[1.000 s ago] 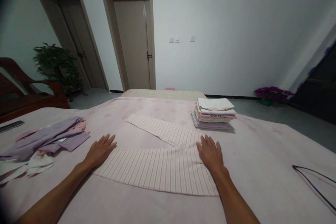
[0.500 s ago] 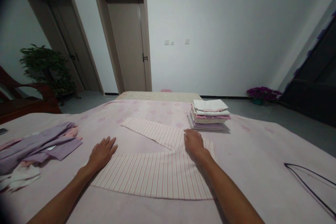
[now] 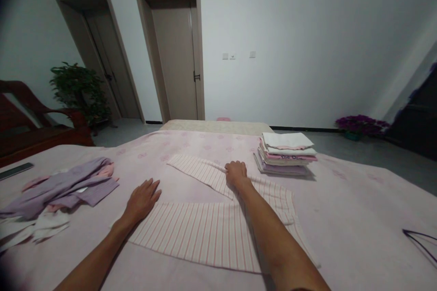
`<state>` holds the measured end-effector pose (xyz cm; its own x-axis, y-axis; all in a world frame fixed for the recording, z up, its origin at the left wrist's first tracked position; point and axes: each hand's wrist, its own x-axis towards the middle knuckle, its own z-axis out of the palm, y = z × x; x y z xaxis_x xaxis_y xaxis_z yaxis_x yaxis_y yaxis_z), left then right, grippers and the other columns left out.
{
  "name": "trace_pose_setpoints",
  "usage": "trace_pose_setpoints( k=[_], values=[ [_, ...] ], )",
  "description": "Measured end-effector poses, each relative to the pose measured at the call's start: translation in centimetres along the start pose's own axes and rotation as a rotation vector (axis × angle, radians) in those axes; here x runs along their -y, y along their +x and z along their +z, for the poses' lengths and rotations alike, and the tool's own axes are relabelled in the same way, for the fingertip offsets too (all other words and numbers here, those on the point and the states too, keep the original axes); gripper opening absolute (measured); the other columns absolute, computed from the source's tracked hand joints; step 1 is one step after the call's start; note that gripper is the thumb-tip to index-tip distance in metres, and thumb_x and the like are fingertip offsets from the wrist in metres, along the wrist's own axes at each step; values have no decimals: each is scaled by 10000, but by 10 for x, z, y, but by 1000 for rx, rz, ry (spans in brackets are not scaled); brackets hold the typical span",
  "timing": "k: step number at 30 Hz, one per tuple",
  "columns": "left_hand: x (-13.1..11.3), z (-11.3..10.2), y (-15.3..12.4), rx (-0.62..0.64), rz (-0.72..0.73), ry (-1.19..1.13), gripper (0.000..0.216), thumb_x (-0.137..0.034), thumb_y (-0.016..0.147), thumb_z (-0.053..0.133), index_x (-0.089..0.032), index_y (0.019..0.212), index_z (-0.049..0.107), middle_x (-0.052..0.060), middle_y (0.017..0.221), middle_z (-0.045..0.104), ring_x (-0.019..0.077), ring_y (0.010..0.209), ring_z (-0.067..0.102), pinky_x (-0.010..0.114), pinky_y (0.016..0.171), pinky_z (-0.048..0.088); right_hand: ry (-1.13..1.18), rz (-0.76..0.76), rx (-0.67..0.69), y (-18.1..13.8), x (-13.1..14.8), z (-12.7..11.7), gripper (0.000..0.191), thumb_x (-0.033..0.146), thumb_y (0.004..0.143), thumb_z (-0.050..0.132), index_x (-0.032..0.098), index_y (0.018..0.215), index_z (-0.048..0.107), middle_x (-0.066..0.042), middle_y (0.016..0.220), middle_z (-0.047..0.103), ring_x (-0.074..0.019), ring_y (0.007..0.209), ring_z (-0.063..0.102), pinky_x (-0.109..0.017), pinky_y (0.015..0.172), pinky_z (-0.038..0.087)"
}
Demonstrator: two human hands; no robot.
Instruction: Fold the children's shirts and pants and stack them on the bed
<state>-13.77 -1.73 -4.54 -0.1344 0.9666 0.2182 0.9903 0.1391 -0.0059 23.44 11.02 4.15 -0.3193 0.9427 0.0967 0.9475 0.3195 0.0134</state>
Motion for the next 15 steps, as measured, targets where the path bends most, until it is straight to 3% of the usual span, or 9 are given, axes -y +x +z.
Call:
trace_pose_setpoints(
  k=[4,8,10,12,15],
  values=[
    [3,4,1,-30,2,-51,512,-391,1004,362,-152,1425,529,150,1518,490,294,1426,414,451,1172,311,26,-185,-51,-26,14,-17,306,201,936,490,254,1152,700,-70,1112,644,-190,1017,582,-271,788,363],
    [3,-1,-3,-138,-15,-209,507,-332,982,359,-132,1426,496,138,1494,516,259,1413,433,414,1193,314,27,-562,-157,-89,37,-11,190,162,907,522,219,978,688,-58,962,618,-178,861,538,-279,710,319],
    [1,-7,-6,-234,-41,-337,497,-328,987,326,-151,1425,482,122,1462,541,236,1375,474,399,1181,342,49,-716,-119,-125,45,-4,117,165,904,545,204,885,654,-48,905,611,-166,795,508,-280,681,294],
    [-1,-13,-9,-299,-94,-470,486,-352,999,294,-172,1405,490,111,1401,580,226,1305,535,386,1133,403,88,-779,-64,-155,47,-1,95,177,909,542,202,881,629,-38,866,608,-158,749,492,-287,659,280],
    [-3,-19,-6,-287,-179,-613,486,-405,1000,302,-178,1372,518,107,1355,607,227,1228,585,366,1057,457,141,-736,-24,-177,35,-9,151,190,922,507,207,1005,633,-48,908,636,-174,792,526,-306,691,297]
  ],
)
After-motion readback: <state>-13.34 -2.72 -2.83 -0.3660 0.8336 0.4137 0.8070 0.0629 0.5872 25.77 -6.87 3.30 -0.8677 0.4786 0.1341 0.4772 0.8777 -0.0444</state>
